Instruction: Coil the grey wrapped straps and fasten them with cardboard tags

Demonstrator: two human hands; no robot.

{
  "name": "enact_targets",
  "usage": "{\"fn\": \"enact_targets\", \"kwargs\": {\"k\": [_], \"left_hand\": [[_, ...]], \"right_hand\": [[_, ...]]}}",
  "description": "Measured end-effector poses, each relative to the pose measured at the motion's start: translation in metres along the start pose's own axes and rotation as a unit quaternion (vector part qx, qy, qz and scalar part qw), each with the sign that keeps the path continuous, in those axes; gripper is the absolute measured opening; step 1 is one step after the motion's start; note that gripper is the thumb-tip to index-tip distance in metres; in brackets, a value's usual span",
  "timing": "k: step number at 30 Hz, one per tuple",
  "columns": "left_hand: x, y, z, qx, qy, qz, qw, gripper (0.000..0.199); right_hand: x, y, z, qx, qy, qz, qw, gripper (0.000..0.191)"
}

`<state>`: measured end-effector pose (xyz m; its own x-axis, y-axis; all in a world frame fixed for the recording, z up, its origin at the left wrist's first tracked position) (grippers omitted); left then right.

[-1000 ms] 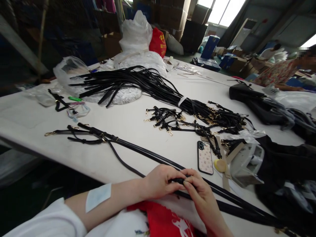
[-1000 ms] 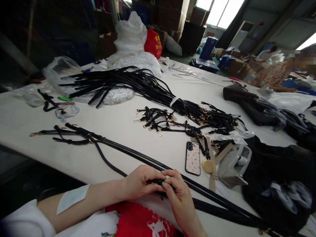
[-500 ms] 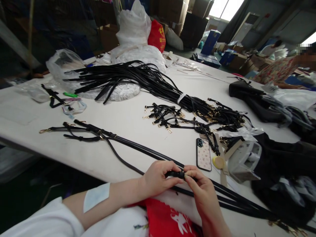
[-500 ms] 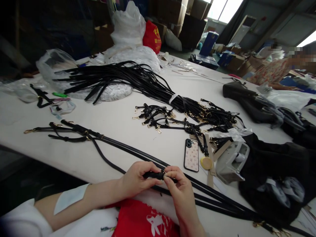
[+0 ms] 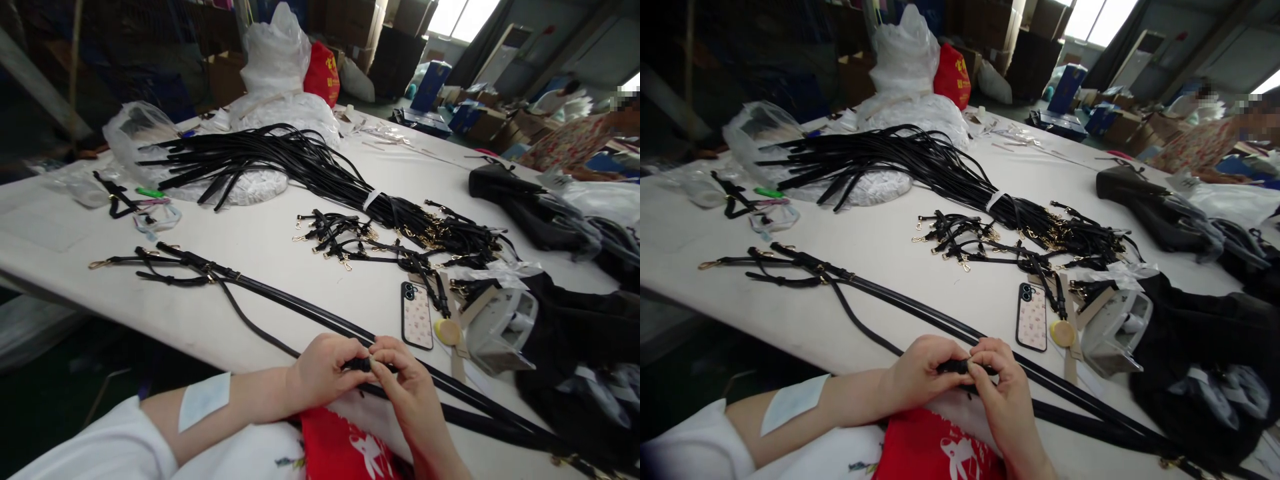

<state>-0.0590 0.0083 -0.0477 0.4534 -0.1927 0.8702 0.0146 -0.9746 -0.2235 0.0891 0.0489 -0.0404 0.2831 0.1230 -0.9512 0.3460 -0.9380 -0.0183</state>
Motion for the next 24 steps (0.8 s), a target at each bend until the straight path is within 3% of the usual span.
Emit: {"fn": "enact_targets", "kwargs": {"k": [5, 12, 19, 24], "left_hand": [[0.004, -0.004, 0.000, -0.032, -0.005, 0.024, 0.999, 0.023], [0.001, -0.009, -0.005, -0.016, 0.062, -0.046, 0.997, 0.021], [0.000, -0.010, 0.001, -0.026, 0.062, -0.019, 0.998, 0.021], [0.000, -0.014, -0.001, -0.105, 0.047, -0.029, 0.993, 0.020]], "right_hand": [[0.002, -0.001, -0.002, -0.036, -0.036, 0.000, 0.999, 0.020], [0.013, -0.001, -0.017, -0.027, -0.019, 0.006, 0.999, 0.018], [0.004, 0.000, -0.006, -0.040, -0.017, -0.024, 0.999, 0.017], [-0.008, 0.001, -0.010, -0.047, 0.094, -0.102, 0.989, 0.010]]}}
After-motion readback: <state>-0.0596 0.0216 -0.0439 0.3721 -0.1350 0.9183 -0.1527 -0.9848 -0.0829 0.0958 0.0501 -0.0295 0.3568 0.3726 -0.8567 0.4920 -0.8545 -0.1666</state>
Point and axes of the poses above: each hand's wrist, its own y-axis away from the middle knuckle, its own z-axis out of the palm, x = y × z, the point moved 5 cm from there along -y, towards the middle knuckle, and after that the axes turned 8 degrees about x, right-handed, at the moved point
